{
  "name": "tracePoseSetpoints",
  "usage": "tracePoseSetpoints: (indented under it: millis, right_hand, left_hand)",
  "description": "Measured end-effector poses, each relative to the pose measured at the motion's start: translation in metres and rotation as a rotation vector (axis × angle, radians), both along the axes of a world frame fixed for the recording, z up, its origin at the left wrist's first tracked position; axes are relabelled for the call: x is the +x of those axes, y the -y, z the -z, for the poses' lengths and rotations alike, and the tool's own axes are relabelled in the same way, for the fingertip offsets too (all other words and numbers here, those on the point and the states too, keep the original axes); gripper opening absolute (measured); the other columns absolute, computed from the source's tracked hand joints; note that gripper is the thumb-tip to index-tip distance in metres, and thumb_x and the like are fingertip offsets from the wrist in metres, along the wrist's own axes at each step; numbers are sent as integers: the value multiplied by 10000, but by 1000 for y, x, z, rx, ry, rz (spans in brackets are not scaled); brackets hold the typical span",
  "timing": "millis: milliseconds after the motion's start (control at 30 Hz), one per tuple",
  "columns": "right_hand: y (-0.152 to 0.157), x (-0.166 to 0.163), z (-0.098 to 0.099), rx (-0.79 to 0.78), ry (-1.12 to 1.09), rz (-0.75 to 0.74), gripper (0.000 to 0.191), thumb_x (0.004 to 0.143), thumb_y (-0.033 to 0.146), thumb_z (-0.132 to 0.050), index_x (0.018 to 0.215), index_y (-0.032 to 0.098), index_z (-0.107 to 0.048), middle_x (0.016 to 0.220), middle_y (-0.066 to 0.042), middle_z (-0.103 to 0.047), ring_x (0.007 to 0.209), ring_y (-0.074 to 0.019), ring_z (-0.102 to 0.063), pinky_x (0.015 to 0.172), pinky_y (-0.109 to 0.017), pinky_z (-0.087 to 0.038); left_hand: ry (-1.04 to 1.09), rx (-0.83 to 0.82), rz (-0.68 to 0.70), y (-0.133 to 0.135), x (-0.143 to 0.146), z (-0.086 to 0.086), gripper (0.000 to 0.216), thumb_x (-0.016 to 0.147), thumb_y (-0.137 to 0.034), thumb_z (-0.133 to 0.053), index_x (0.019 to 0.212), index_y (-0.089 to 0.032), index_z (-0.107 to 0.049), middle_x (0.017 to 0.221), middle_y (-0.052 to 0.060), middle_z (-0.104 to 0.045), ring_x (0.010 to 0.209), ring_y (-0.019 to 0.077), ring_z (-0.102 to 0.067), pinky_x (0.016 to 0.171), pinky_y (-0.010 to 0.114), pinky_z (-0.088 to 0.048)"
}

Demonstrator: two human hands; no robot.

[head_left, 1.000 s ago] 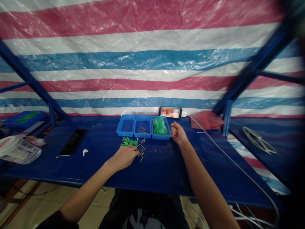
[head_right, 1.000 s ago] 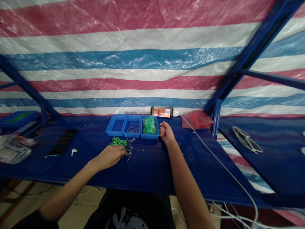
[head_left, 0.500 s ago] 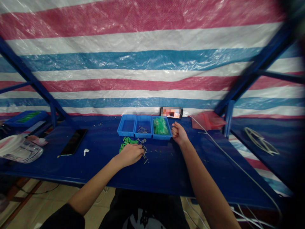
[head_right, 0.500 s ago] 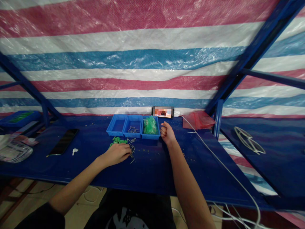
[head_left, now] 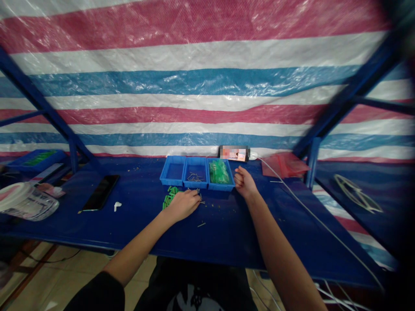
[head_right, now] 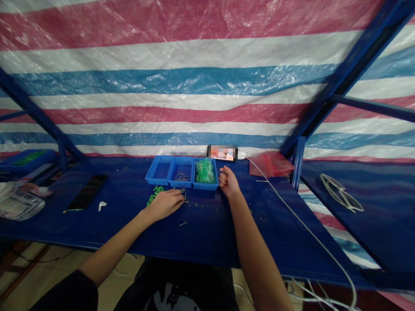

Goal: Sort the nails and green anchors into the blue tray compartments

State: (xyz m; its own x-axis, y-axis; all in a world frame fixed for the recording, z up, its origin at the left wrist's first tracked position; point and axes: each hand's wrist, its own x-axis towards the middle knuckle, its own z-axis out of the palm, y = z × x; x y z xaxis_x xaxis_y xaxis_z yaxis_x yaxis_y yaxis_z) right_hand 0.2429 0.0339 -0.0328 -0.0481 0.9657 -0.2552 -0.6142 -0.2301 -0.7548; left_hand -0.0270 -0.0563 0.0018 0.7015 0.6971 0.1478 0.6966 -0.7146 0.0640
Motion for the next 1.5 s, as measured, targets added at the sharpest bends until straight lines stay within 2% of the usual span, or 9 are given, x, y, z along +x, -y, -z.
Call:
tracePoseSetpoints:
  millis: [167,433,600,767,1033,1133,1233,1367,1500]
  right_hand:
    - [1,0,0,14,2,-2,191,804,361,-522,715,200,-470,307,126,-210,247,-42,-132,244,-146,-103]
    - [1,0,0,22,23,-1,200,801,372,-525,710,202,-474,304,124,-210,251,-45,-130,246,-150,-109]
    - [1,1,0,39,33,-17,215,788,386,-539,699,205,-465,307,124,-214,254,-46,-128,245,-152,-107]
    - [1,-1,-1,21,3,-2,200,800,359,-525,694,197,-475,304,123,-210,253,-42,-124,243,-148,-99]
    - [1,0,0,19,16,0,196,800,359,-529,700,197,-480,311,121,-217,253,-44,-130,239,-147,-112]
    - [0,0,1,27,35,-6,206,794,373,-534,700,200,-472,316,123,-212,257,-46,-125,240,-148,-114]
    - [0,0,2,29,37,-10,211,793,382,-533,701,203,-469,317,123,-203,257,-47,-120,240,-148,-112]
    - [0,0,2,20,9,-7,195,802,365,-527,710,199,-478,313,124,-206,255,-44,-120,238,-140,-108]
    - [0,0,2,16,-5,-11,194,799,362,-536,713,199,-475,311,125,-212,255,-41,-122,240,-133,-111]
  left_hand:
    - [222,-45,-56,-8,-4,-14,212,904,-283,-408,923,-195,-601,947,28,-596,881,148,-573,705,244,-459]
    - [674,-102,-170,-50,5,-30,184,856,-292,-494,898,-185,-638,879,23,-645,664,108,-546,648,259,-450]
    - [976,-159,-243,-63,10,-26,200,821,-315,-539,903,-175,-656,877,40,-664,666,112,-550,568,232,-426]
    - [1115,-220,-290,-66,7,-12,226,780,-361,-589,851,-162,-667,820,40,-670,632,109,-540,514,211,-392]
    - [831,-67,-365,-60,2,-8,187,799,-300,-564,907,-178,-657,873,24,-657,576,86,-515,626,242,-436]
    - [768,-68,-291,-53,4,-13,209,792,-291,-575,963,-185,-635,991,30,-633,529,59,-472,607,234,-431]
    - [719,-231,-116,-42,8,-20,210,786,-320,-587,931,-174,-632,913,20,-649,525,61,-458,541,211,-393]
    - [551,-626,135,-26,10,-29,262,744,-365,-637,901,-155,-635,770,13,-668,520,67,-484,486,195,-345]
    - [378,-750,275,-18,11,-30,258,689,-361,-689,851,-165,-646,741,6,-681,595,95,-567,525,200,-361]
